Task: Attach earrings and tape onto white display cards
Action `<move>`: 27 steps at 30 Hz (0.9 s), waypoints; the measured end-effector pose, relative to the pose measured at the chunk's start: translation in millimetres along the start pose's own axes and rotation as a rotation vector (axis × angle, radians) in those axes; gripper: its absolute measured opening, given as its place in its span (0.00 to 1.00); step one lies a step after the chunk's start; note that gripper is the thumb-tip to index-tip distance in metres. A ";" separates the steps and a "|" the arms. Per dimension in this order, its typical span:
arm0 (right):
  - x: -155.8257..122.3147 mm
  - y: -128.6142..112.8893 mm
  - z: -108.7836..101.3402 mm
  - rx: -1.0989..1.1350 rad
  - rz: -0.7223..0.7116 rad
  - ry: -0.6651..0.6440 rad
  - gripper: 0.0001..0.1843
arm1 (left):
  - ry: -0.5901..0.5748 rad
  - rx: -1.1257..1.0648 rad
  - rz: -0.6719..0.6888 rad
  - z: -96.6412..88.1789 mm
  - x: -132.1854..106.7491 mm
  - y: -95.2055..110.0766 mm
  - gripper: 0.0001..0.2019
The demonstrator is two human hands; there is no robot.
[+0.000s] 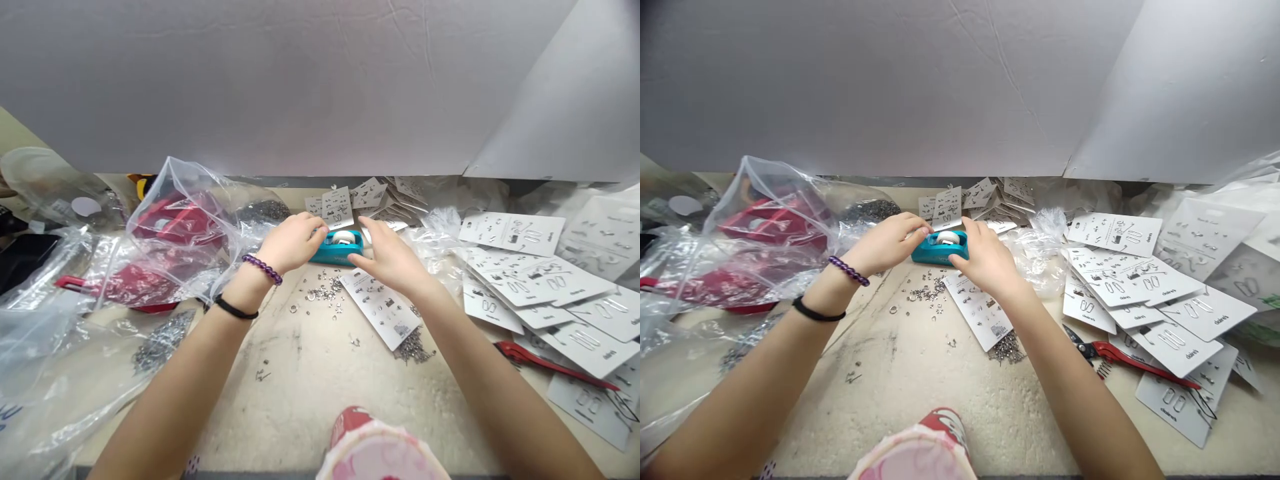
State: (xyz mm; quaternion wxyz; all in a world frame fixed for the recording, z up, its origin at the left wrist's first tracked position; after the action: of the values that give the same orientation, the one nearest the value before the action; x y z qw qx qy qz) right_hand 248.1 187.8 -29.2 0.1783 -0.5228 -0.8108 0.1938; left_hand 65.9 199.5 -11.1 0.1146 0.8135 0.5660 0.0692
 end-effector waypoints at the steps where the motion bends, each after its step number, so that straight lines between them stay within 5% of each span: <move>1: 5.4 0.3 2.3 -0.012 -0.023 -0.019 0.31 | 0.000 0.006 -0.003 2.3 1.4 0.5 0.21; 7: 14.3 1.0 8.0 -0.050 -0.093 -0.078 0.19 | 0.047 -0.019 -0.042 6.1 5.6 -5.8 0.19; 17: 13.2 5.2 8.6 -0.031 -0.132 -0.050 0.18 | 0.078 -0.089 -0.043 7.3 8.9 -13.9 0.18; 27: 12.1 3.9 5.3 -0.008 -0.122 -0.093 0.19 | 0.084 -0.039 -0.109 -13.1 3.1 -22.0 0.16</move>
State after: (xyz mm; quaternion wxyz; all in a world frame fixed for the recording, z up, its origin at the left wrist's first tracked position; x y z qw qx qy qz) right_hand 243.8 199.7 -34.6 0.1499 -0.4636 -0.8493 0.2033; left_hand 43.8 211.2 -4.4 0.1101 0.7755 0.6122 0.1078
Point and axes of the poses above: each hand's wrist, its own x-axis towards the middle knuckle, its own z-axis out of the palm, y = z × x, the point moved 1 cm from there along x, towards the middle knuckle, and after that the axes turned 5 degrees about -y, right-handed, at the moved point
